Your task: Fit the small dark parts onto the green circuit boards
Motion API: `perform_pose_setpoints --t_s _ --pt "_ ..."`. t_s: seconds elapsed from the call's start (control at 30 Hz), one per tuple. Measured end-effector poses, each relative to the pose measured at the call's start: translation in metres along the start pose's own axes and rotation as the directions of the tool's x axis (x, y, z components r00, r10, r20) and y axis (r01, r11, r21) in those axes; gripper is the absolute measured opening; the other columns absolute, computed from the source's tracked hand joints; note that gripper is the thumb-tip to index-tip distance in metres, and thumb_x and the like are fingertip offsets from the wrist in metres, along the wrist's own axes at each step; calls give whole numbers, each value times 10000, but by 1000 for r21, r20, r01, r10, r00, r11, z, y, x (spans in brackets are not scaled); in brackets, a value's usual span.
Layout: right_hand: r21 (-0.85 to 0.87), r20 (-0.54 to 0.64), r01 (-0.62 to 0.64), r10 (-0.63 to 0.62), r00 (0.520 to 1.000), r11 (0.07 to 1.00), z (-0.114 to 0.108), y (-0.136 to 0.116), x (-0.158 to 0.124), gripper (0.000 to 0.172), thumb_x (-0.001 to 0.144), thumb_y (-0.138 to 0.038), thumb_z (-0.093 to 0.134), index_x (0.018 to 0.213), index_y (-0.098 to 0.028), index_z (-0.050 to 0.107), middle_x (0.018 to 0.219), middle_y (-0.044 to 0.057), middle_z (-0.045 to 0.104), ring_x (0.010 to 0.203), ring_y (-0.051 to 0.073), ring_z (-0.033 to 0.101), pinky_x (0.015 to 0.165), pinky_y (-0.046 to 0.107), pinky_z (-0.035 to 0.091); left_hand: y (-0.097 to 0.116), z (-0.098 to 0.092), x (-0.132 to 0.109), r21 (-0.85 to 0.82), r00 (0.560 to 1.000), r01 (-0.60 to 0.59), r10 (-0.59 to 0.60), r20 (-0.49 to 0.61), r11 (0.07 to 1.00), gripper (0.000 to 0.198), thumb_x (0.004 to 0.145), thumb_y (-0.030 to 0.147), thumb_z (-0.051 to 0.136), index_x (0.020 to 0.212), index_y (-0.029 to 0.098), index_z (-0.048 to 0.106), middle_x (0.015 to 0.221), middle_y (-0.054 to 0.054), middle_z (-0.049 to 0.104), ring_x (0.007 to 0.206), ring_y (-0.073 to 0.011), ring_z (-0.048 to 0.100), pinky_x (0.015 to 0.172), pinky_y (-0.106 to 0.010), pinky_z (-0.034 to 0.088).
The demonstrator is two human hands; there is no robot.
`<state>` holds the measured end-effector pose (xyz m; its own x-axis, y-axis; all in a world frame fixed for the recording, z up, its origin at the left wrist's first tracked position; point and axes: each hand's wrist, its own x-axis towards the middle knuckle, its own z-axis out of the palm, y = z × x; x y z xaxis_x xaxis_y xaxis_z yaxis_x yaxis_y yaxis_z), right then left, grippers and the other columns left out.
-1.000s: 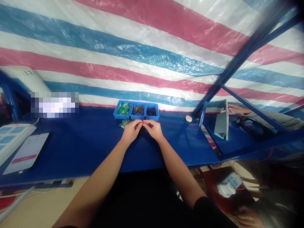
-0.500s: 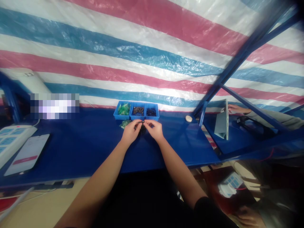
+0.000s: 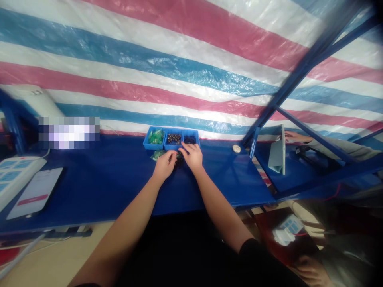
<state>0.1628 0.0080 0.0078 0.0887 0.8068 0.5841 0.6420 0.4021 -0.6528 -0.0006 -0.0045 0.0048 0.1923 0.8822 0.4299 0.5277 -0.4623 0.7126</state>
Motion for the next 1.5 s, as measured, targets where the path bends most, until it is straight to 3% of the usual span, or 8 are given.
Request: perform_pose_setpoints --t_s 0.27,0.5,0.7,0.83,0.97,1.2,1.33,1.5 --pt "-113 213 -5 30 977 994 -9 33 -11 219 808 -165 570 945 -232 726 854 33 686 773 180 610 793 313 493 -3 3 0 30 1000 -15 15 13 999 255 924 385 446 989 237 643 853 -25 716 771 -180 668 688 -268 500" --pt "-97 352 84 -45 935 992 -15 30 -11 158 796 -204 649 922 -226 742 910 60 669 859 187 595 895 351 444 -3 2 1 47 1000 -19 18 20 999 258 920 381 454 985 228 652 925 -38 719 791 -178 666 702 -267 502" --pt "-85 329 63 -32 944 994 -13 28 -13 101 829 -193 624 845 -216 721 896 51 670 885 194 584 902 357 429 -4 1 1 82 1000 -9 10 -7 997 261 921 372 454 989 223 658 904 -29 717 794 -173 658 710 -261 497" --pt "101 209 -32 11 978 994 -10 22 -14 146 848 -242 589 946 -222 695 897 27 681 833 175 599 817 315 472 -6 3 2 103 997 -78 78 4 992 250 908 358 482 999 221 670 927 -39 710 791 -177 648 725 -278 497" --pt "303 196 -146 88 977 942 -6 14 -15 273 854 -308 578 1101 -232 668 940 27 688 761 150 614 709 274 503 -7 6 2 85 986 -166 162 47 983 247 890 351 520 1030 216 672 939 -51 702 822 -186 635 741 -294 500" --pt "531 213 -315 236 948 787 1 10 -16 270 719 -395 731 886 -185 697 846 45 715 772 177 666 746 301 541 -4 5 2 69 986 -164 162 34 984 241 891 375 532 1010 220 672 926 -44 700 821 -184 631 733 -293 497" --pt "549 252 -325 218 943 770 0 10 -15 268 712 -406 733 853 -182 692 841 49 719 773 182 675 759 315 544 -2 3 2 80 991 -132 133 0 988 256 920 362 475 995 217 672 994 -49 698 879 -191 637 774 -299 494" --pt "462 207 -222 139 968 859 -9 5 -14 298 764 -384 687 1001 -204 706 891 43 717 762 163 658 688 277 533 -1 1 3 108 989 -150 148 30 983 288 942 370 425 984 214 664 944 -48 697 868 -194 629 799 -312 483"
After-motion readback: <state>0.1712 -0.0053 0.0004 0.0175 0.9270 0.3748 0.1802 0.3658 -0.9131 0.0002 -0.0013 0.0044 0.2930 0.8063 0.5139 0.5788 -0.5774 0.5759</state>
